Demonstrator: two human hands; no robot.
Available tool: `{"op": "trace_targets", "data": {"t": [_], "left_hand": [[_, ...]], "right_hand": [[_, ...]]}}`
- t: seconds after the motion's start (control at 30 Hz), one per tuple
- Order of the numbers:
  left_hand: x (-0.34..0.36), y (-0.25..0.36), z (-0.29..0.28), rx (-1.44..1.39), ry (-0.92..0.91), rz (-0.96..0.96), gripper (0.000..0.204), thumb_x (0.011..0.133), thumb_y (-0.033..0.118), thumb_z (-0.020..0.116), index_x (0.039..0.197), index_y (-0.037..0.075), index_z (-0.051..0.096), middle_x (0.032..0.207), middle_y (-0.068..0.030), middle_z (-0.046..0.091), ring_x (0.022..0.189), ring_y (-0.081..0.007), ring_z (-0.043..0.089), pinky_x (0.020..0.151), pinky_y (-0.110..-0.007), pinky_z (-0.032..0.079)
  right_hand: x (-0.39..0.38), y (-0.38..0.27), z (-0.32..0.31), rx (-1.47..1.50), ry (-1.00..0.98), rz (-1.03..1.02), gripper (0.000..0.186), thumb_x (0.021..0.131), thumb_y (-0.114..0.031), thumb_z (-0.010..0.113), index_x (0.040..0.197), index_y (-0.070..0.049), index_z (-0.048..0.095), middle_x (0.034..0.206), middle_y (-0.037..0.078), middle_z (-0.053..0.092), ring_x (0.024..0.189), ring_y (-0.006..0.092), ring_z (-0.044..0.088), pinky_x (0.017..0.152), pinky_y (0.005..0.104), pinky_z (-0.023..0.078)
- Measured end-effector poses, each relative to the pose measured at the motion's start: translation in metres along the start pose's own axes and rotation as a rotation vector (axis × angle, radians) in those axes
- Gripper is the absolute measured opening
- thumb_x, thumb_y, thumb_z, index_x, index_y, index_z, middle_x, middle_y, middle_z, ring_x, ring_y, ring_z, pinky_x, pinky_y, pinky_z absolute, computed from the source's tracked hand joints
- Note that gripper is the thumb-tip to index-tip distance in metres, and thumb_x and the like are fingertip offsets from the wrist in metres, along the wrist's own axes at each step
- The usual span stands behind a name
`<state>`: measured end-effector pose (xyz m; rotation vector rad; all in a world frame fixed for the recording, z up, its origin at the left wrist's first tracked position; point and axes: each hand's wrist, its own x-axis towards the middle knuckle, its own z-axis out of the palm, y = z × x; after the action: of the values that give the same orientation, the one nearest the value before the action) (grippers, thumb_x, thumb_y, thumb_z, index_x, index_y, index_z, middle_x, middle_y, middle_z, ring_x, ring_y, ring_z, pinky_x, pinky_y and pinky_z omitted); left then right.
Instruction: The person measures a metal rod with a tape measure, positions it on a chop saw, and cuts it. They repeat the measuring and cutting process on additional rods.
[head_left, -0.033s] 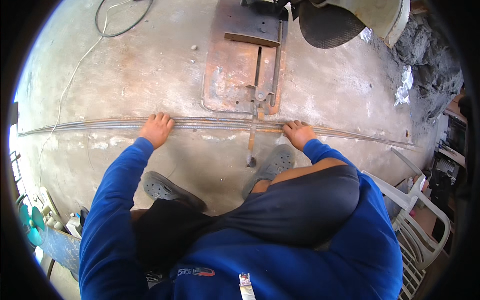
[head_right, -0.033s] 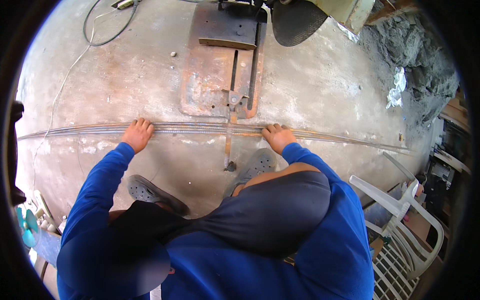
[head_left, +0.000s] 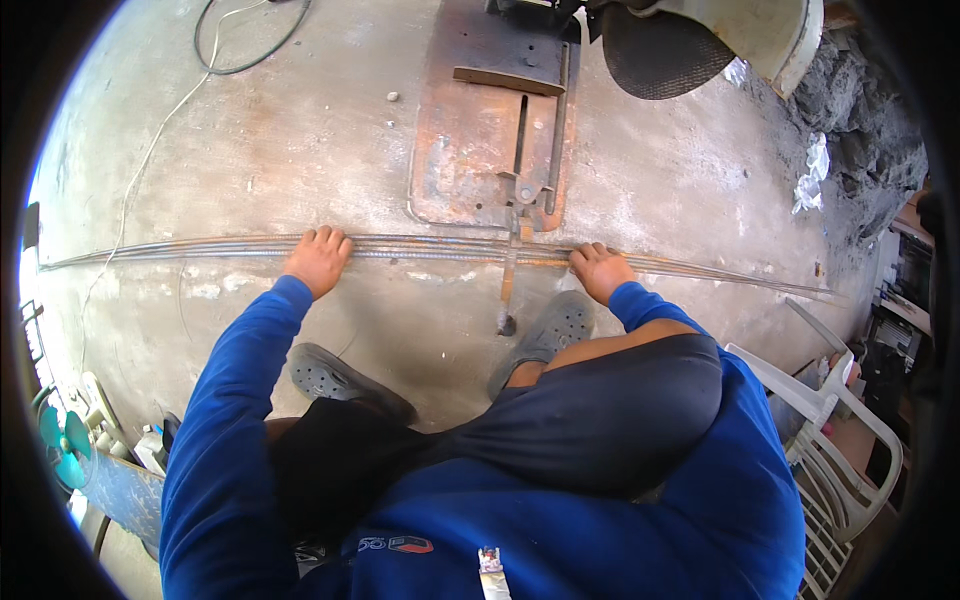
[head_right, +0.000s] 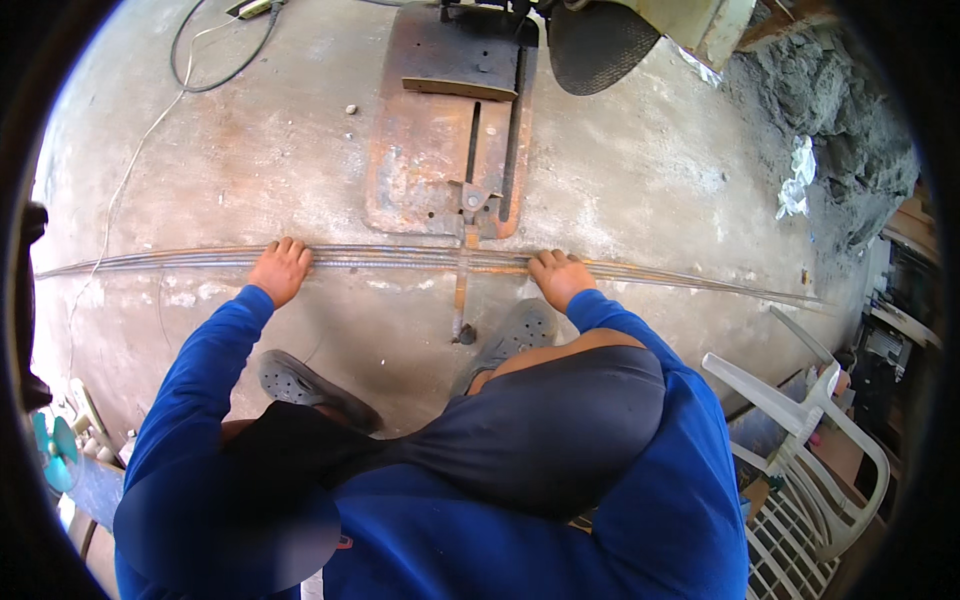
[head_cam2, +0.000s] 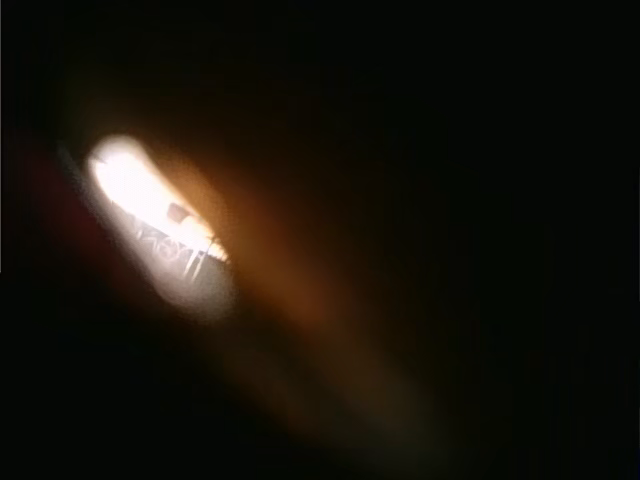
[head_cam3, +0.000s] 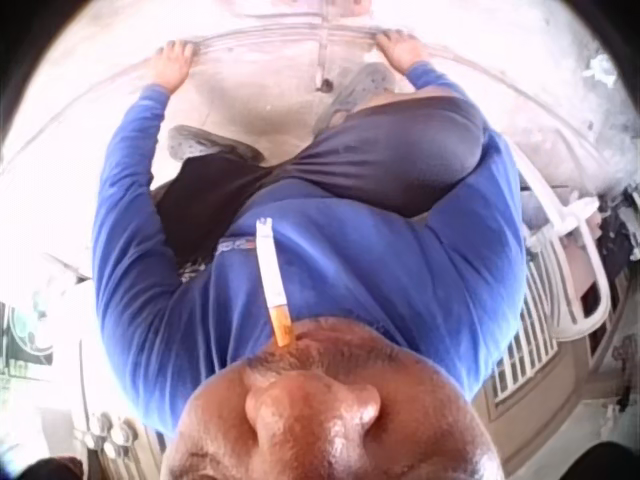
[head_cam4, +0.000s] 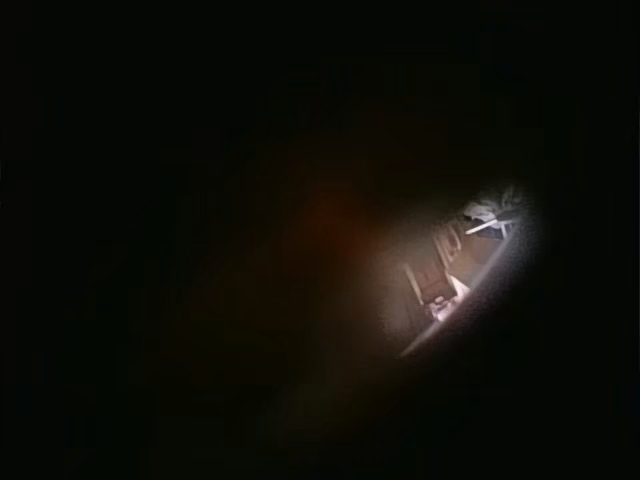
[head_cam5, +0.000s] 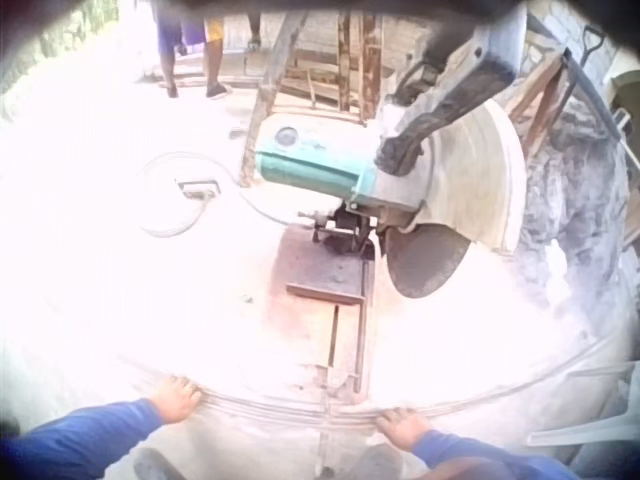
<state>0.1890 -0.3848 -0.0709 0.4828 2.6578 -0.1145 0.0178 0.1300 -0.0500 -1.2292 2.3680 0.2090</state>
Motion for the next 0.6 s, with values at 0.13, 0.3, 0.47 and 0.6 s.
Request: {"op": "trace_targets", "data": {"t": [0.13, 0.3, 0.47, 0.6], "left_hand": [[0.005, 0.006, 0.003, -0.03, -0.023, -0.03, 0.03, 0.094, 0.035, 0.063, 0.106, 0.008, 0.064, 0.111, -0.0104, 0.062, 0.109, -0.0288, 0.059, 0.092, -0.041, 0.049], [-0.005, 0.008, 0.006, -0.134, 0.064, -0.024, 0.029, 0.096, 0.034, 0.061, 0.108, 0.008, 0.064, 0.114, -0.0106, 0.062, 0.11, -0.0294, 0.059, 0.092, -0.042, 0.05], [-0.014, 0.008, 0.011, -0.303, -0.064, 0.013, 0.032, 0.094, 0.033, 0.064, 0.109, 0.005, 0.063, 0.117, -0.015, 0.06, 0.111, -0.0335, 0.06, 0.091, -0.045, 0.053], [-0.001, 0.0, 0.005, -0.3, -0.108, 0.056, 0.032, 0.094, 0.032, 0.065, 0.109, 0.004, 0.062, 0.116, -0.0172, 0.06, 0.108, -0.0361, 0.062, 0.09, -0.046, 0.053]], "right_hand": [[0.003, -0.004, 0.014, 0.074, -0.005, 0.104, 0.023, 0.09, -0.025, 0.067, 0.108, -0.01, 0.062, 0.111, 0.01, 0.064, 0.109, 0.0299, 0.063, 0.087, 0.0446, 0.055], [-0.002, -0.002, 0.012, 0.102, 0.102, 0.012, 0.021, 0.092, -0.024, 0.066, 0.104, -0.008, 0.063, 0.111, 0.011, 0.064, 0.111, 0.0309, 0.062, 0.088, 0.0433, 0.055], [0.002, -0.005, -0.018, 0.175, -0.23, -0.016, 0.037, 0.09, -0.035, 0.07, 0.11, -0.005, 0.065, 0.115, 0.017, 0.066, 0.109, 0.0374, 0.064, 0.087, 0.048, 0.055], [0.015, 0.003, -0.066, 0.288, -0.51, -0.206, 0.055, 0.083, -0.043, 0.077, 0.118, -0.002, 0.065, 0.116, 0.022, 0.066, 0.11, 0.0429, 0.064, 0.093, 0.0523, 0.051]]}}
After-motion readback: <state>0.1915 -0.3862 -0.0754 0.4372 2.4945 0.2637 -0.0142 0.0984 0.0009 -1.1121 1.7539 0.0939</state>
